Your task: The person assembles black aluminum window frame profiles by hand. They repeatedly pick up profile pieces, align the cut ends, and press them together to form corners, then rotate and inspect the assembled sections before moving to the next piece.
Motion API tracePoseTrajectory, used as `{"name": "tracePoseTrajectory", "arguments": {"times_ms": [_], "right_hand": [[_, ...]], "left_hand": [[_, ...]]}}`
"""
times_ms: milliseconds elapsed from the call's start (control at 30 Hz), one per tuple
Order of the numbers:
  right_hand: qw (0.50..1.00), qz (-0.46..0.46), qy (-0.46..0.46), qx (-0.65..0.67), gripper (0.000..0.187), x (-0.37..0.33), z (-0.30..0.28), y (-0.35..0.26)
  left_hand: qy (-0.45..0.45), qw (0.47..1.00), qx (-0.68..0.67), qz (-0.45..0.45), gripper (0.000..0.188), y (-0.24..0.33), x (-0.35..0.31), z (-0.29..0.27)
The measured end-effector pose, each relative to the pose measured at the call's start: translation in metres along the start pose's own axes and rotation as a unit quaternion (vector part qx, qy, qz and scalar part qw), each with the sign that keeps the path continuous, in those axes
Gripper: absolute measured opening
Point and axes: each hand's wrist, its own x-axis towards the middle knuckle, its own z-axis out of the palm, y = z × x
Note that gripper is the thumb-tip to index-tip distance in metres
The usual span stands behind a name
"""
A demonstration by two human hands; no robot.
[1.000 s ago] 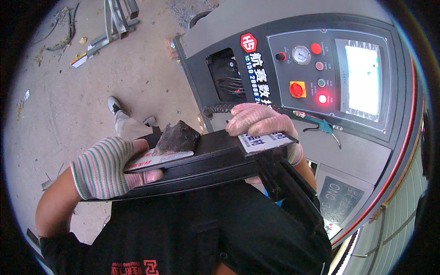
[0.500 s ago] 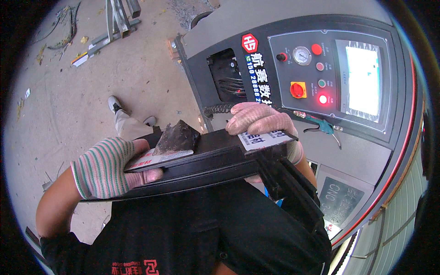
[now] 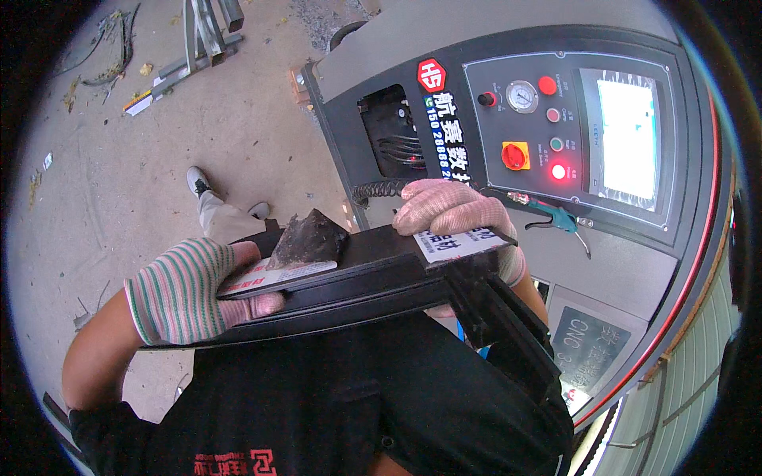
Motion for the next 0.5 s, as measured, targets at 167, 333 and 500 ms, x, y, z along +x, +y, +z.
{"name": "tracePoseTrajectory", "arguments": {"times_ms": [167,333,500], "right_hand": [[1.000,-0.012,0.005,-0.011,0.078,-0.0012,0.0006,0.0012],[1.000,-0.007,-0.002,-0.007,0.078,-0.0018,-0.0010,0.0009],[1.000,-0.009,-0.008,-0.009,0.078,-0.0014,-0.0024,-0.0025]], "left_hand": [[0.010,0.999,-0.001,0.033,0.080,0.0011,0.0017,0.0006],[0.015,0.999,0.007,0.036,0.078,0.0044,0.0017,0.0013],[0.007,1.000,0.000,0.023,0.076,0.0019,-0.0009,0.0017]]}}
